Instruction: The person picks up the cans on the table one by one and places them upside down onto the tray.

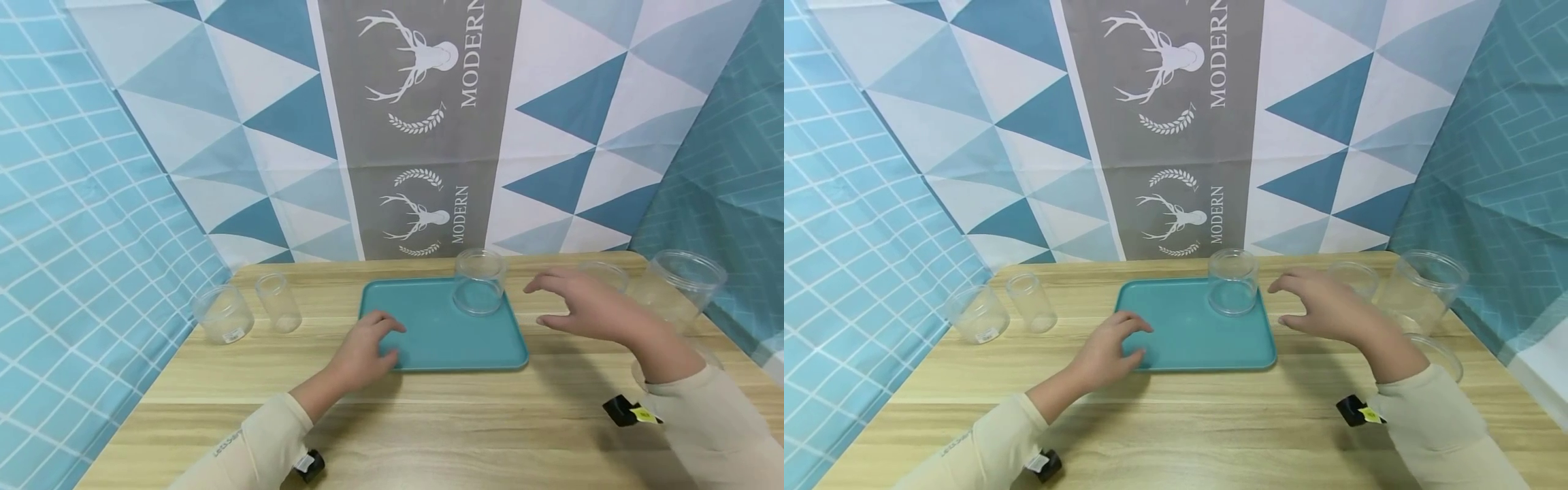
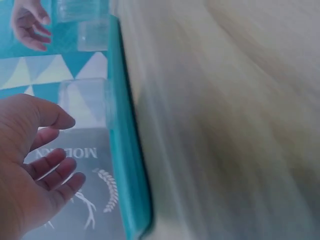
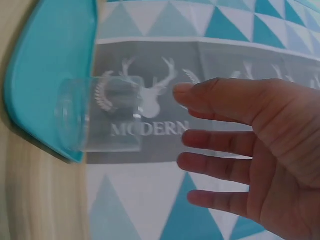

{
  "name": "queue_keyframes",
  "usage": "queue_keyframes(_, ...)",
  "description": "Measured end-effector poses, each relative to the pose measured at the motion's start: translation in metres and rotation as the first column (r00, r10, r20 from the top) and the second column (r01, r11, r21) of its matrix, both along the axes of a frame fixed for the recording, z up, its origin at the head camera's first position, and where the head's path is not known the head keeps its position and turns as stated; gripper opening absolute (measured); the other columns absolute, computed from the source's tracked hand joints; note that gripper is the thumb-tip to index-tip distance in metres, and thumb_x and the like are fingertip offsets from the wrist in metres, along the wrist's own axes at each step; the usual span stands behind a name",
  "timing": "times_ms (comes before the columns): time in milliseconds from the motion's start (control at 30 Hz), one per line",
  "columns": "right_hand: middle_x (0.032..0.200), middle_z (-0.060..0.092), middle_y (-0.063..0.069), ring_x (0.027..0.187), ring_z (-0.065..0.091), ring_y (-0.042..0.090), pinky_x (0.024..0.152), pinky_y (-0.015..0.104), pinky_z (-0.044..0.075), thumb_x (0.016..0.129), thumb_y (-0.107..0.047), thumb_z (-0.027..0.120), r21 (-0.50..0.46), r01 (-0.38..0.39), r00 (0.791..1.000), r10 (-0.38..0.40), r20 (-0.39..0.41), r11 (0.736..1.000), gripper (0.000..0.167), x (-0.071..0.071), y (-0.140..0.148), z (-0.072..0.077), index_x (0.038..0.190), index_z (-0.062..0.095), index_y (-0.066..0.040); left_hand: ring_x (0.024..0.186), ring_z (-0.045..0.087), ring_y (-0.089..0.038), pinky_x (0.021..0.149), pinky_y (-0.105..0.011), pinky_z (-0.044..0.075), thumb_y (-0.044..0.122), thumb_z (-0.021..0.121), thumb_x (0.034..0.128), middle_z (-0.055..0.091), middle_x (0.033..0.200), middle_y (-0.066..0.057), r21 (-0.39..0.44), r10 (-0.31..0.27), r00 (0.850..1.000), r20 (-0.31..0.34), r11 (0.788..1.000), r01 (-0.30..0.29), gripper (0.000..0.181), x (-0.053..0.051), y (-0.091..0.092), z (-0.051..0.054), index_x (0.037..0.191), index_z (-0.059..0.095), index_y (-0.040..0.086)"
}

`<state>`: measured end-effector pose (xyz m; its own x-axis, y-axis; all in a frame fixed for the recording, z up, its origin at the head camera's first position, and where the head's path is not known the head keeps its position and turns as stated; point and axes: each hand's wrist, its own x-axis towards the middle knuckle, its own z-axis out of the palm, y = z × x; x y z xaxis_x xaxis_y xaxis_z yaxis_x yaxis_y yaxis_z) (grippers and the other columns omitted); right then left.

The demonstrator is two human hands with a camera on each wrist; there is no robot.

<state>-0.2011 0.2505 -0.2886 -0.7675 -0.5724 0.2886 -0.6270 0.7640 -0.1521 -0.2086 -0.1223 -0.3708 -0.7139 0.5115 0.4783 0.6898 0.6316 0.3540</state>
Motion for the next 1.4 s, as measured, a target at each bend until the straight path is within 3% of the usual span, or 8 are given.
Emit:
queue_keyframes(233, 0.114, 0.063, 0.01, 0.107, 0.058, 0.036, 0.085, 0.055, 0.049, 0.076, -0.014, 0.083, 0.002, 0.048, 0.998, -0.048, -0.049, 0.999, 0.041, 0.013, 0.02, 0.002, 0.113, 0.067, -0.007, 0.102, 0.058, -0.025, 0.088, -0.04, 0.049, 0.004, 0.077, 0.0744, 0.06, 0.107, -0.007, -0.009, -0.072, 0.997, -0.021, 0.997, 0.072, 0.034, 0.005, 0.012, 0.008, 0.107, 0.068, 0.006)
queue_keyframes(433, 0.113, 0.062, 0.008, 0.105, 0.057, 0.032, 0.08, 0.051, 0.049, 0.07, -0.01, 0.086, -0.031, 0.051, 0.991, -0.055, -0.123, 0.998, 0.042, 0.022, 0.04, 0.001, 0.108, 0.068, -0.01, 0.1, 0.059, -0.024, 0.089, -0.038, 0.05, 0.005, 0.079, 0.0751, 0.061, 0.105, -0.006, -0.065, -0.131, 0.989, -0.071, 0.99, 0.127, 0.033, 0.005, 0.026, 0.006, 0.106, 0.068, 0.008)
queue_keyframes(733, 0.114, 0.063, 0.013, 0.105, 0.056, 0.037, 0.077, 0.055, 0.049, 0.067, -0.011, 0.088, -0.038, 0.111, 0.985, -0.115, -0.127, 0.993, 0.047, 0.029, 0.065, 0.001, 0.11, 0.068, -0.007, 0.105, 0.058, -0.019, 0.093, -0.033, 0.048, 0.012, 0.075, 0.0819, 0.06, 0.11, -0.002, -0.123, -0.137, 0.99, 0.012, 0.983, 0.138, 0.031, 0.007, 0.048, 0.003, 0.112, 0.068, 0.012)
queue_keyframes(933, 0.106, 0.067, 0.006, 0.088, 0.063, 0.027, 0.069, 0.043, 0.052, 0.065, -0.01, 0.088, -0.013, 0.154, 0.975, -0.154, -0.163, 0.988, 0.046, 0.034, 0.078, -0.004, 0.107, 0.069, -0.008, 0.107, 0.057, -0.016, 0.094, -0.028, 0.047, 0.015, 0.073, 0.0846, 0.059, 0.112, 0.0, -0.119, -0.172, 0.984, 0.045, 0.977, 0.176, 0.03, 0.005, 0.063, 0.0, 0.114, 0.068, 0.012)
queue_keyframes(1100, 0.105, 0.067, 0.007, 0.083, 0.063, 0.025, 0.065, 0.039, 0.052, 0.066, -0.011, 0.088, 0.007, 0.192, 0.974, -0.189, -0.128, 0.981, 0.046, 0.036, 0.087, -0.008, 0.107, 0.069, -0.005, 0.107, 0.056, -0.014, 0.094, -0.024, 0.046, 0.016, 0.073, 0.0847, 0.06, 0.112, 0.001, -0.115, -0.198, 0.979, 0.051, 0.972, 0.203, 0.03, 0.004, 0.076, 0.0, 0.114, 0.068, 0.012)
queue_keyframes(1400, 0.107, 0.066, 0.019, 0.086, 0.062, 0.034, 0.07, 0.053, 0.052, 0.075, -0.017, 0.084, 0.016, 0.295, 0.955, -0.295, 0.028, 0.955, 0.044, 0.039, 0.104, -0.016, 0.11, 0.067, 0.003, 0.1, 0.056, -0.007, 0.085, -0.017, 0.045, 0.015, 0.073, 0.0832, 0.061, 0.11, 0.0, -0.075, -0.214, 0.974, 0.078, 0.973, 0.22, 0.032, -0.002, 0.098, 0.006, 0.115, 0.068, 0.013)
